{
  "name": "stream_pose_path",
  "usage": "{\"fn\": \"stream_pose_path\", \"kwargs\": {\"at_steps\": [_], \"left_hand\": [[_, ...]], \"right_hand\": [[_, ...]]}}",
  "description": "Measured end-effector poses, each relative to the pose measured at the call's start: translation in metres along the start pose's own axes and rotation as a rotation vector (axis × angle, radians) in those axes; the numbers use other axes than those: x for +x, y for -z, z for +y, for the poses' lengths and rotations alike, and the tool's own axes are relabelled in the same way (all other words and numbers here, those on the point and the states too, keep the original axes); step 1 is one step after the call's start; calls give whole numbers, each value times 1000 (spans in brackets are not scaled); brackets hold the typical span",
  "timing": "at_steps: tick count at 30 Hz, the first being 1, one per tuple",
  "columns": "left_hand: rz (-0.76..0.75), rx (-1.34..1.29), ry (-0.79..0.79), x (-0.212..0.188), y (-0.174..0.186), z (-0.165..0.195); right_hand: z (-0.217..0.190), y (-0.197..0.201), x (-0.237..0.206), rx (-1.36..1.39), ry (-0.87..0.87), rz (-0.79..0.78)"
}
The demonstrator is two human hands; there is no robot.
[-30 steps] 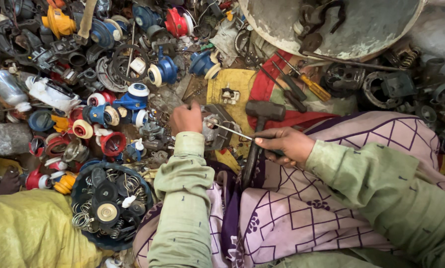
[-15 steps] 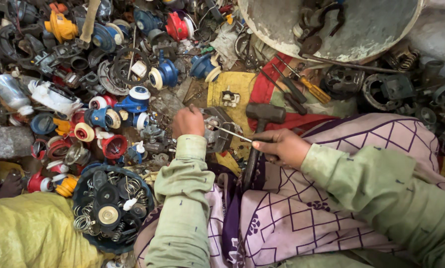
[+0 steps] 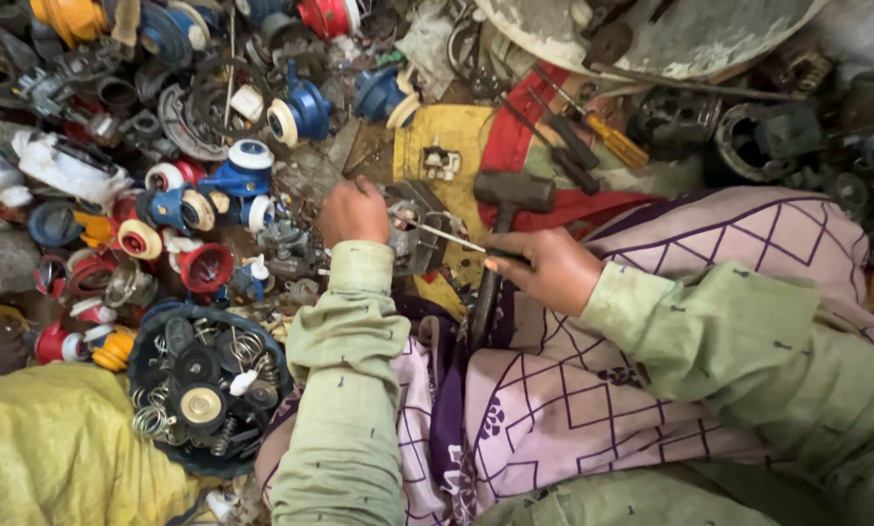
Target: The person uses a screwdriver to pry and adjust internal parts of a small cylindrical electrical component, likely a motor or solenoid. They repeatedly insert the tool into the housing and manipulate internal wires and coils while seated on the floor.
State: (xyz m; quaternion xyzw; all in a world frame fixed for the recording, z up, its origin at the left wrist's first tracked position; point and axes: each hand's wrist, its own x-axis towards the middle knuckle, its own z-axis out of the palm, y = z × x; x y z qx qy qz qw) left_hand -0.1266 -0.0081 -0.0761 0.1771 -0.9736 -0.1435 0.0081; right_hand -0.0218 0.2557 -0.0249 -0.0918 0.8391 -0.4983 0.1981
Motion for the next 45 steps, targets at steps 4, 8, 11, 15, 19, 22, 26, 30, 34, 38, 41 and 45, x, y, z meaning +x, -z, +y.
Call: {"fn": "stream_pose_path", "kwargs": {"at_steps": [4, 8, 11, 15, 19, 22, 26, 30, 34, 38, 41, 45], "left_hand": [[21, -1, -13, 2, 2, 2], [20, -9, -32, 2, 0, 1], [-4, -43, 2, 2, 0, 1], [23, -54, 44, 2, 1, 2], [16, -82, 43, 3, 3, 3], [34, -109, 28, 3, 3, 2], [37, -112, 2, 3, 2, 1], [47, -112, 13, 3, 3, 2], [32, -125, 50, 2, 4, 4], [30, -134, 66, 2, 3, 4], [54, -114, 59, 2, 1, 3], [40, -120, 52, 3, -2, 0]], "right_hand": [[-14, 0, -3, -233, -19, -7], [-7, -10, -10, -500, 122, 31], [7, -13, -9, -340, 256, 166], [17, -10, 3, 741, -514, -261], [12, -3, 4, 961, -744, -322], [6, 2, 0, 880, -716, -305], [2, 4, 0, 830, -703, -300], [2, 2, 1, 825, -692, -292], [4, 2, 2, 864, -682, -309], [6, 4, 2, 882, -692, -326], [6, 5, 2, 873, -675, -330], [5, 5, 2, 836, -688, -322]]}}
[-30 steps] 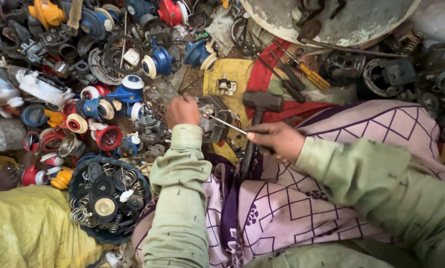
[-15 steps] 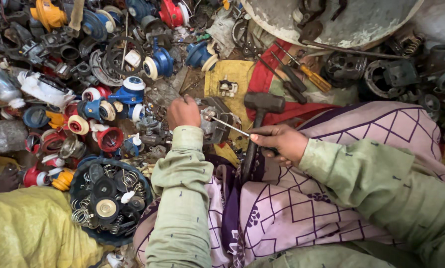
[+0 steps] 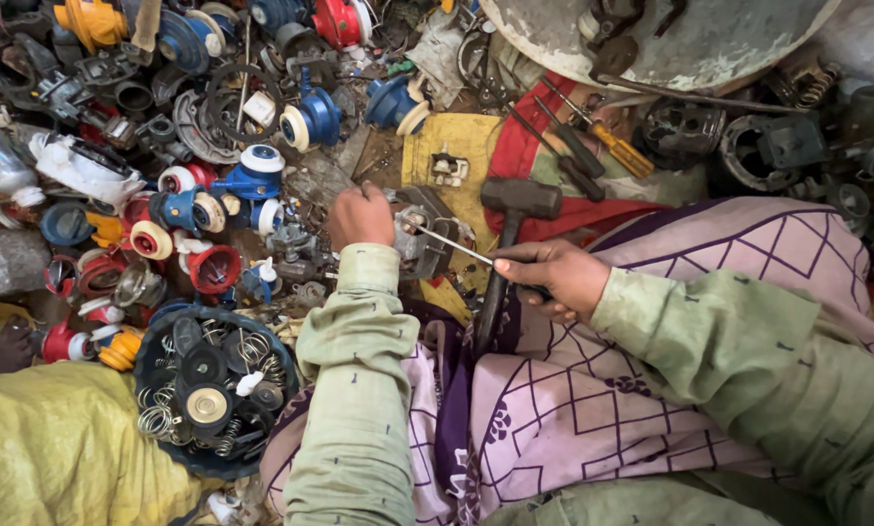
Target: The person uses a screwdriver to pry and adjust internal parts of a small cylindrical electrical component, likely a motor or solenoid. They repeatedly insert the tool into the housing and manipulate internal wires and coils while seated on the floor.
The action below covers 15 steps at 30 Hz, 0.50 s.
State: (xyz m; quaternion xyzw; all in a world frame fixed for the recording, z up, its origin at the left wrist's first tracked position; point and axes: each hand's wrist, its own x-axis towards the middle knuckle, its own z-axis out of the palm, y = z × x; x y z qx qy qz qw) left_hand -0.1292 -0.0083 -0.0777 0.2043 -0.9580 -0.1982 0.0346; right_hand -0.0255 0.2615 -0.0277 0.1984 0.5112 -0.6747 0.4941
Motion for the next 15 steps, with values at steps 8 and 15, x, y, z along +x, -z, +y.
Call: {"fn": "stream_pose_path", "kwargs": {"at_steps": [8, 15], "left_hand": [[17, -13, 17, 0, -2, -2], [-47, -16, 45, -1, 0, -1]], "right_hand": [[-1, 0, -1, 15, 6, -9], [-1, 1, -1, 14, -2, 23]]}}
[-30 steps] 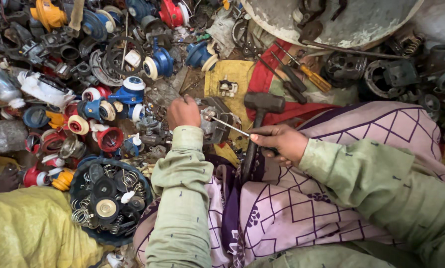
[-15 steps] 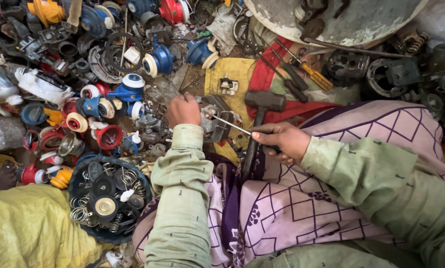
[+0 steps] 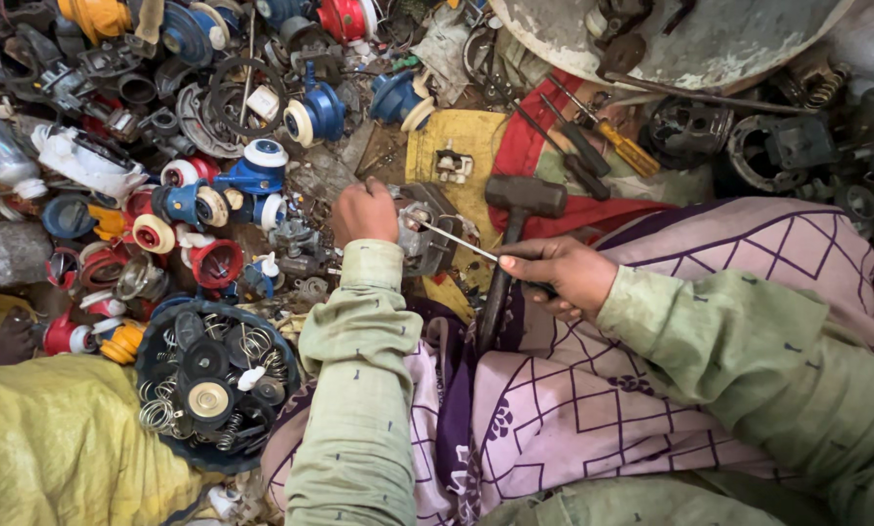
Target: The person uses a screwdriver to pry and adjust internal parts of a small cylindrical electrical component, likely a motor or solenoid. They repeatedly insert the tool into the housing and manipulate internal wires and coils while seated on the floor.
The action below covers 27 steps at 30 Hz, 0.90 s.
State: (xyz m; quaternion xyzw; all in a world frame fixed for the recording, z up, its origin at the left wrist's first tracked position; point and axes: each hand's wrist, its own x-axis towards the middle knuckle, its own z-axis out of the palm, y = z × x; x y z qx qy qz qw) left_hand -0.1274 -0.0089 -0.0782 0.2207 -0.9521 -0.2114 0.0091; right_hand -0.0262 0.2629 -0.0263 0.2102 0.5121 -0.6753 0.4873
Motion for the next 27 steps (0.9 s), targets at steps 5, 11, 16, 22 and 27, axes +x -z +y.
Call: {"fn": "stream_pose_path", "kwargs": {"at_steps": [5, 11, 16, 22, 27], "left_hand": [[16, -11, -12, 0, 1, 1], [-6, 5, 35, 0, -1, 1], [21, 17, 10, 0, -3, -1], [22, -8, 35, -2, 0, 1], [15, -20, 44, -4, 1, 4]], "right_hand": [[0, 0, 0, 9, -14, -2], [-1, 0, 0, 24, -21, 2], [0, 0, 0, 4, -21, 1], [4, 4, 3, -11, 17, -21], [5, 8, 2, 10, 47, -36]]}}
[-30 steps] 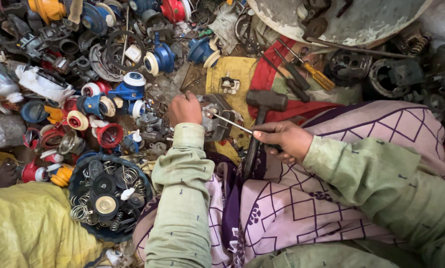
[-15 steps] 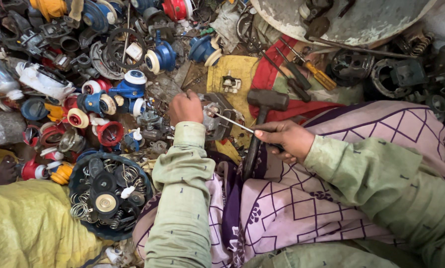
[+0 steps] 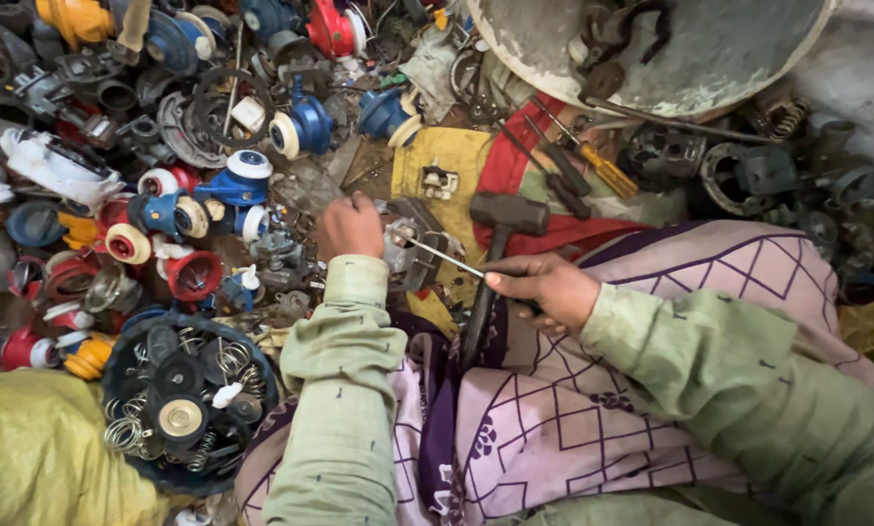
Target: The person uses a screwdriver to pry and adjust internal parts of a small cylindrical electrical component, likely a motor or solenoid. They repeatedly insert the tool into the housing and manipulate internal wires and coils while seated on the floor.
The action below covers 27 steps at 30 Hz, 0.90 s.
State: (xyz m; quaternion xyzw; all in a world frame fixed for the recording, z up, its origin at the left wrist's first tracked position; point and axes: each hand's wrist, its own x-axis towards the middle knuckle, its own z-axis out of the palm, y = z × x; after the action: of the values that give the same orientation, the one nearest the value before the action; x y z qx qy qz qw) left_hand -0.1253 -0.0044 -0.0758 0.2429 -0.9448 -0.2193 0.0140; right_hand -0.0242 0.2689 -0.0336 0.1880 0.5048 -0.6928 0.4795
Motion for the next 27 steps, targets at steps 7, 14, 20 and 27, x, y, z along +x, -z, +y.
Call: {"fn": "stream_pose_path", "kwargs": {"at_steps": [7, 14, 20, 27], "left_hand": [[25, 5, -50, 3, -5, -4], [87, 7, -212, 5, -10, -10], [67, -22, -145, 4, -8, -7], [39, -39, -100, 3, -5, -5]], "right_hand": [[-5, -5, -3, -59, -41, 58], [-8, -7, -6, -63, -32, 72], [-6, -5, -6, -47, -15, 46], [-6, -5, -4, -69, -25, 57]]}}
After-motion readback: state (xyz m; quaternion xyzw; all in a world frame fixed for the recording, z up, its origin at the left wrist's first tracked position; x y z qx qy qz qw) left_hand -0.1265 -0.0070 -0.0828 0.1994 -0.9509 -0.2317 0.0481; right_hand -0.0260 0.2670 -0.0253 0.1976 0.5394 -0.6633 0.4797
